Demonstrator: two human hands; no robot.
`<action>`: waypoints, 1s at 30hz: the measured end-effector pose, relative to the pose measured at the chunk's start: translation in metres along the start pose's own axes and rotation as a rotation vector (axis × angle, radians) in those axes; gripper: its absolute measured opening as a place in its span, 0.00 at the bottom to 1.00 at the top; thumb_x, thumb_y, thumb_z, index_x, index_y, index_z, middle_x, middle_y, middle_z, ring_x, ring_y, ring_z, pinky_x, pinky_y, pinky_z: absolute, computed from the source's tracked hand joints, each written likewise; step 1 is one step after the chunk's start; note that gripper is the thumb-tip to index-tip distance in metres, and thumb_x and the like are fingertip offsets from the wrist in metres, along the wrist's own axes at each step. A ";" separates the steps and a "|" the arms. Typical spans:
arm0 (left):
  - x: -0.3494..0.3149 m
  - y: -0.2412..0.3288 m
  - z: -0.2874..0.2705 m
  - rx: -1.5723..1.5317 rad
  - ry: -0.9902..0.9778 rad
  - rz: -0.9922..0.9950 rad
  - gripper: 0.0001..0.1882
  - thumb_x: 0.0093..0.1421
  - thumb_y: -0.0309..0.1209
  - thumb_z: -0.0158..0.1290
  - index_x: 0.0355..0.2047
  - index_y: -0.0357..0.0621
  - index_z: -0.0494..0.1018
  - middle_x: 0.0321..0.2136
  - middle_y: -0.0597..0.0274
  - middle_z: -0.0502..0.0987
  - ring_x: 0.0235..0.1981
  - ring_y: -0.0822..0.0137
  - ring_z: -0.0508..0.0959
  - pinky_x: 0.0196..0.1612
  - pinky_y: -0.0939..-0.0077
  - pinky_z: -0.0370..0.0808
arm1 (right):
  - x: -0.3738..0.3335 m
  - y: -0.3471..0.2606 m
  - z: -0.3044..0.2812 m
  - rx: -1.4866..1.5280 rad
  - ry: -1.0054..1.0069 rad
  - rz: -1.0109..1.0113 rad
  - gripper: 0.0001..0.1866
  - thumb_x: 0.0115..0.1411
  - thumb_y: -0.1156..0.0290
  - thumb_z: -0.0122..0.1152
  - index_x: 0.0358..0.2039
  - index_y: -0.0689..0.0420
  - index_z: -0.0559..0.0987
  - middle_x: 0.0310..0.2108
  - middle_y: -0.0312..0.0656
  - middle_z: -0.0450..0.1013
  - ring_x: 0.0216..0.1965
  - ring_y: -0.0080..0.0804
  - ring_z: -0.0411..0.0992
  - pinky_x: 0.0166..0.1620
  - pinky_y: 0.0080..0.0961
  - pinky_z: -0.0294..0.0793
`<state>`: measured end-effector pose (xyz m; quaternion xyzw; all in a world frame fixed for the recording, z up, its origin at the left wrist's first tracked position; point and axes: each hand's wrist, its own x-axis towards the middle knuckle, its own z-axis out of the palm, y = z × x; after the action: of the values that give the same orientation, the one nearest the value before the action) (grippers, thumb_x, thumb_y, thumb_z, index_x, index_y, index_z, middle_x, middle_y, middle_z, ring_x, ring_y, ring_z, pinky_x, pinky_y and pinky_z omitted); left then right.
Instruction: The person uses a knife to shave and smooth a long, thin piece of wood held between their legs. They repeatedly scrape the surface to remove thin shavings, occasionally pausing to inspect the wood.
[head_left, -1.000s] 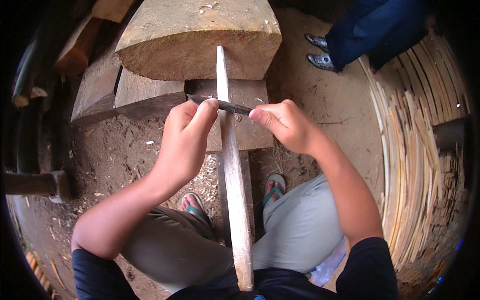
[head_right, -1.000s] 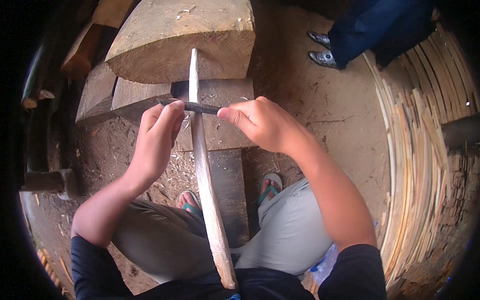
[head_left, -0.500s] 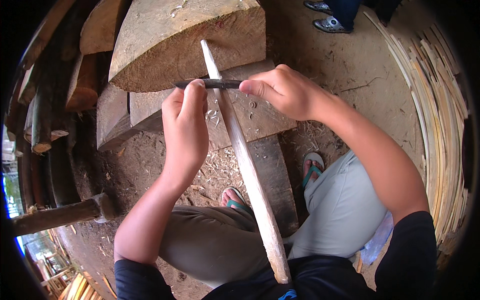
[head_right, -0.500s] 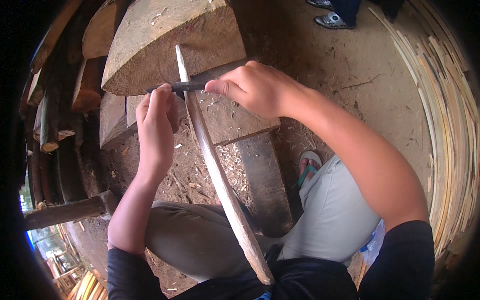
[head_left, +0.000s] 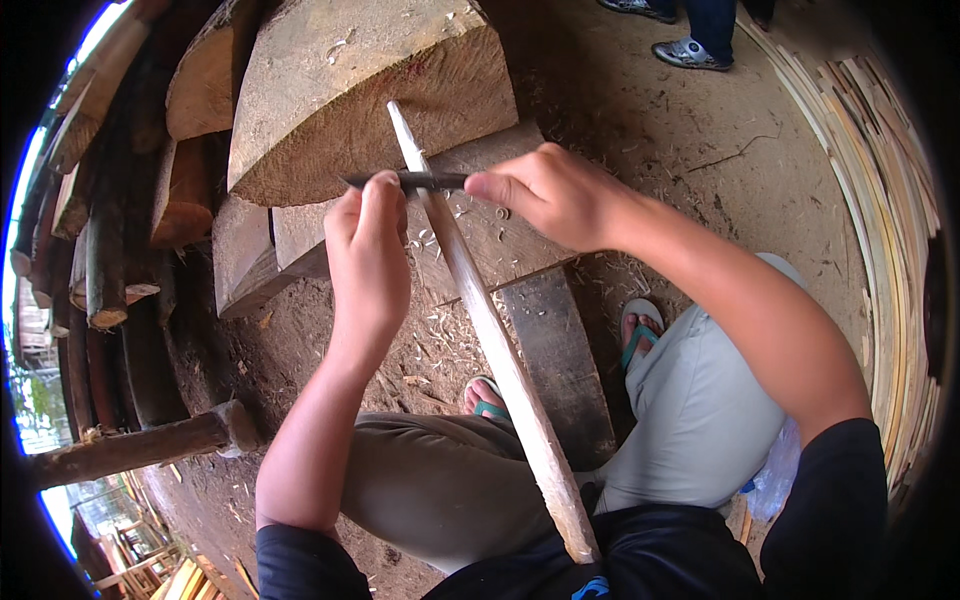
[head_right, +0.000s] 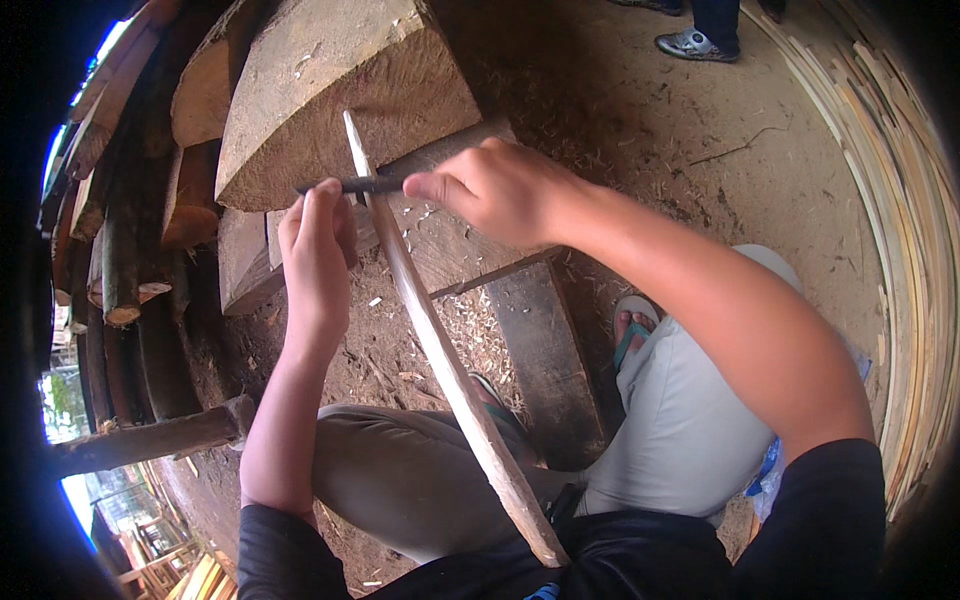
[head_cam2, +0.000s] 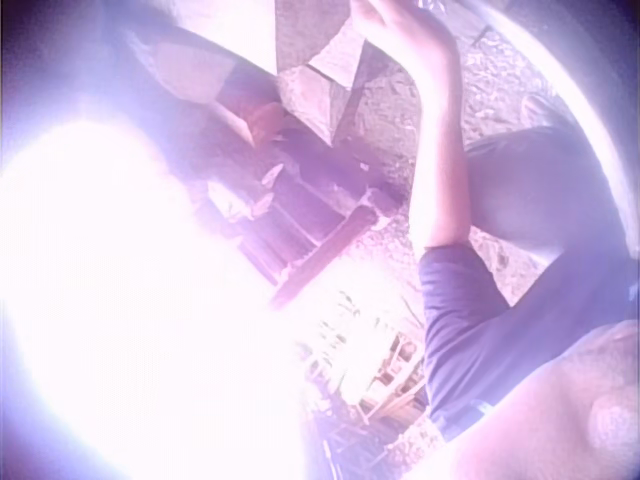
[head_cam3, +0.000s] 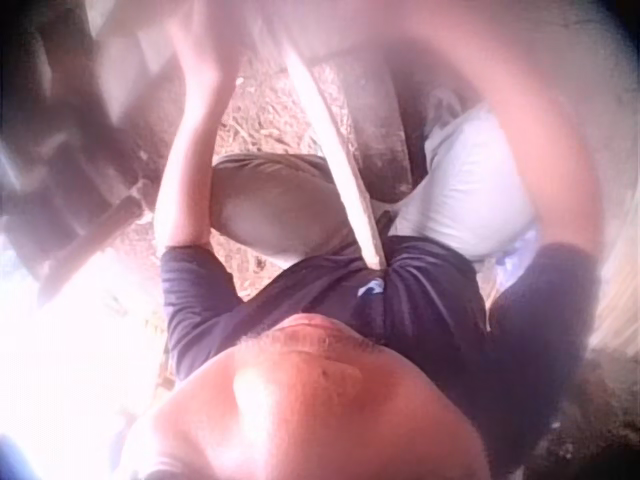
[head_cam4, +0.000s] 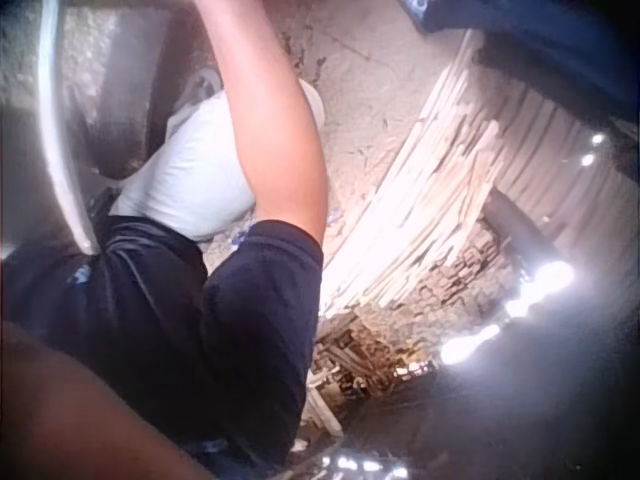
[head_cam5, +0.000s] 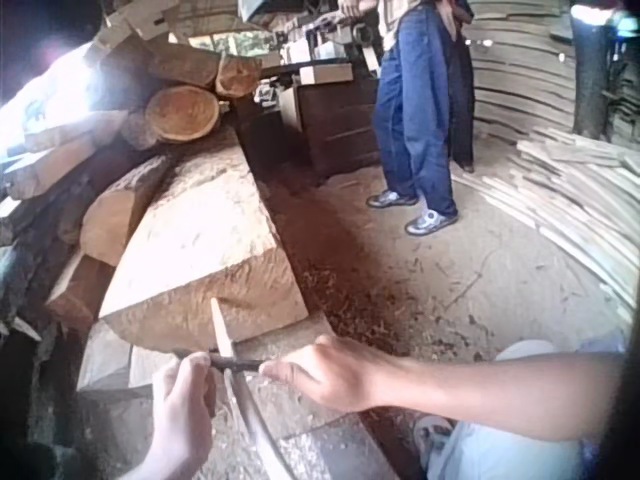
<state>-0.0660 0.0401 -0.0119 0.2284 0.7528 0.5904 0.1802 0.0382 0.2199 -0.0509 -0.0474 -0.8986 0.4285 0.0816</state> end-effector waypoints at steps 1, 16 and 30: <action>0.008 -0.001 0.000 0.038 0.015 0.029 0.18 0.68 0.39 0.44 0.20 0.50 0.62 0.16 0.75 0.60 0.17 0.81 0.56 0.21 0.80 0.52 | 0.006 0.002 0.000 0.038 0.027 -0.018 0.32 0.71 0.47 0.46 0.22 0.65 0.74 0.13 0.49 0.63 0.18 0.32 0.60 0.26 0.37 0.64; 0.005 0.000 0.000 0.065 -0.001 -0.016 0.19 0.70 0.39 0.44 0.20 0.51 0.62 0.15 0.76 0.58 0.15 0.81 0.55 0.19 0.79 0.51 | 0.003 0.007 0.017 0.072 0.015 0.009 0.34 0.71 0.45 0.44 0.22 0.64 0.76 0.15 0.54 0.70 0.18 0.37 0.68 0.30 0.39 0.68; 0.030 0.000 -0.013 0.157 -0.028 0.136 0.18 0.70 0.39 0.44 0.23 0.48 0.67 0.15 0.76 0.61 0.16 0.82 0.57 0.20 0.80 0.52 | 0.028 0.009 0.012 0.166 0.017 -0.001 0.36 0.71 0.43 0.44 0.19 0.66 0.71 0.12 0.42 0.61 0.20 0.26 0.59 0.27 0.35 0.62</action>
<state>-0.0974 0.0465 -0.0092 0.3004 0.7769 0.5374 0.1316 0.0086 0.2208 -0.0622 -0.0437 -0.8592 0.5012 0.0930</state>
